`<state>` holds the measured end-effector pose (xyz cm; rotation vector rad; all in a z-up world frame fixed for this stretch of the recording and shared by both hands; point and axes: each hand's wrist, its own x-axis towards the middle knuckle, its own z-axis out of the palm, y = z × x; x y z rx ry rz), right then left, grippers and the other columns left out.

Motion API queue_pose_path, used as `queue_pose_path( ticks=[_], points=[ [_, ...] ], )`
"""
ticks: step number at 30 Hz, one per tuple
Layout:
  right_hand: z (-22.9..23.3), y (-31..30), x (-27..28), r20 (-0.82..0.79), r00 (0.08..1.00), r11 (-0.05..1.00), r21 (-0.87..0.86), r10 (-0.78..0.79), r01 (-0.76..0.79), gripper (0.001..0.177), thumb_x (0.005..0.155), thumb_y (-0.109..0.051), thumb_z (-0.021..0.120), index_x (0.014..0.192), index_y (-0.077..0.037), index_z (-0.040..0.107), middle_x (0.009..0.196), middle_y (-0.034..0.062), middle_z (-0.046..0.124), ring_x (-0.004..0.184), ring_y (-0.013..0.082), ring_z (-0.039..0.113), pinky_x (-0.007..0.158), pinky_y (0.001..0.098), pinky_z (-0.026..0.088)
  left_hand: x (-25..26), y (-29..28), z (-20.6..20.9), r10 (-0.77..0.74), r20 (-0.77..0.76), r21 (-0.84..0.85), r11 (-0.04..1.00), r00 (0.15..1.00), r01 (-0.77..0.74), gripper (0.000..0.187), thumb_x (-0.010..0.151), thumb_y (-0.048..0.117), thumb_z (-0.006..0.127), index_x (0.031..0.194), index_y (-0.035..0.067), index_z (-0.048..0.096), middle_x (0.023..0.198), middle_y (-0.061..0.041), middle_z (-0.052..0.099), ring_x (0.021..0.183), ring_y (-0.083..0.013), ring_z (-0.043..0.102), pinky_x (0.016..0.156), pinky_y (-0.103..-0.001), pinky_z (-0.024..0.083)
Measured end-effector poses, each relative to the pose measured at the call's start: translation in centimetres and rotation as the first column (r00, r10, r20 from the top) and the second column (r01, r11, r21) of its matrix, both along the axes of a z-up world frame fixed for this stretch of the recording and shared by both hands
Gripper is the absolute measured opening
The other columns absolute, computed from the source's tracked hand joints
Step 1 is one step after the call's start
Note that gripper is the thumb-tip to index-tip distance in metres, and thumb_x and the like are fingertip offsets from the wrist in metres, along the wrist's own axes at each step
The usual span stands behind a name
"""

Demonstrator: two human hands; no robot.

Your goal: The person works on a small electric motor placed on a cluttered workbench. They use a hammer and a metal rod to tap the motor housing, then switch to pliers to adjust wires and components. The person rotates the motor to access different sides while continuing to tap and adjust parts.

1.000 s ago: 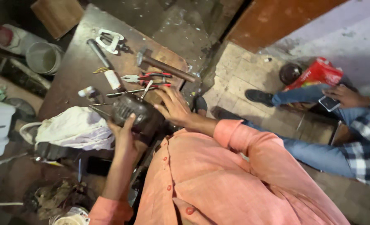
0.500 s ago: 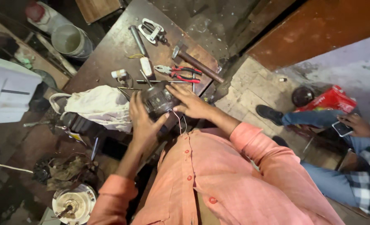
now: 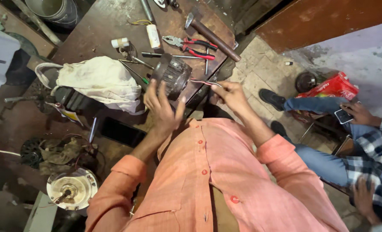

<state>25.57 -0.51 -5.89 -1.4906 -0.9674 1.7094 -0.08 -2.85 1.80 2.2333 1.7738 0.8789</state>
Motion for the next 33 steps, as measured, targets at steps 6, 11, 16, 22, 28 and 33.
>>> queue_pose_path(
  ticks=[6, 11, 16, 22, 28, 33],
  points=[
    [0.7, -1.4, 1.5, 0.068, 0.992, 0.992, 0.076, -0.108, 0.103, 0.016, 0.096, -0.012, 0.073, 0.107, 0.000, 0.076, 0.078, 0.0000, 0.070, 0.064, 0.0068, 0.061, 0.057, 0.0241, 0.049, 1.3, 1.7, -0.9, -0.229, -0.066, -0.038, 0.973, 0.971, 0.227, 0.050, 0.095, 0.020, 0.069, 0.140, -0.001, 0.058, 0.146, -0.024, 0.050, 0.141, -0.0422, 0.040, 0.116, -0.062, 0.025],
    [1.2, -0.4, 1.8, 0.140, 0.982, 0.977, 0.190, -0.126, 0.098, 0.020, 0.095, -0.009, 0.074, 0.113, 0.000, 0.077, 0.081, 0.0028, 0.072, 0.068, 0.0082, 0.062, 0.060, 0.0245, 0.050, 4.3, 7.1, -0.8, -0.416, -0.204, -0.197, 0.904, 0.886, 0.379, 0.046, 0.084, 0.021, 0.070, 0.124, 0.000, 0.065, 0.132, -0.017, 0.059, 0.130, -0.0361, 0.047, 0.108, -0.071, 0.024],
    [0.0, -0.6, 2.0, 0.003, 0.953, 0.941, 0.155, -0.304, 0.300, 0.028, 0.093, -0.006, 0.070, 0.121, -0.002, 0.069, 0.091, 0.0011, 0.071, 0.073, 0.0084, 0.065, 0.062, 0.0238, 0.051, 4.7, 8.9, -1.0, -0.466, -0.081, -0.246, 0.866, 0.881, 0.435, 0.017, 0.090, 0.019, 0.071, 0.103, 0.008, 0.071, 0.112, -0.006, 0.071, 0.111, -0.0257, 0.063, 0.104, -0.062, 0.033],
    [-1.9, -1.9, 0.7, -0.040, 0.934, 0.934, 0.029, -0.355, 0.357, 0.028, 0.091, -0.004, 0.072, 0.119, 0.000, 0.070, 0.088, 0.0024, 0.072, 0.073, 0.0095, 0.065, 0.063, 0.0245, 0.052, 4.4, 10.2, -2.0, -0.405, 0.239, -0.233, 0.858, 0.883, 0.457, 0.012, 0.088, 0.022, 0.076, 0.096, 0.013, 0.073, 0.094, -0.004, 0.075, 0.095, -0.0276, 0.069, 0.094, -0.049, 0.039],
    [-1.9, -0.4, -2.0, -0.156, 0.935, 0.944, 0.042, -0.317, 0.327, 0.026, 0.092, -0.008, 0.075, 0.117, -0.001, 0.071, 0.081, 0.0024, 0.069, 0.066, 0.0091, 0.062, 0.060, 0.0250, 0.051, 4.6, 10.4, -2.1, -0.357, 0.248, -0.286, 0.861, 0.900, 0.421, 0.010, 0.090, 0.020, 0.076, 0.097, 0.014, 0.074, 0.085, -0.006, 0.074, 0.086, -0.0281, 0.070, 0.090, -0.045, 0.046],
    [0.0, 1.7, -3.4, -0.287, 0.889, 0.926, 0.015, -0.358, 0.378, 0.023, 0.091, -0.011, 0.075, 0.112, -0.002, 0.071, 0.082, 0.0002, 0.069, 0.065, 0.0081, 0.062, 0.060, 0.0247, 0.049, 4.6, 10.0, -1.3, -0.412, 0.223, -0.081, 0.896, 0.884, 0.437, 0.018, 0.092, 0.015, 0.069, 0.109, 0.012, 0.073, 0.094, -0.009, 0.075, 0.093, -0.0301, 0.071, 0.089, -0.046, 0.044]
  ],
)
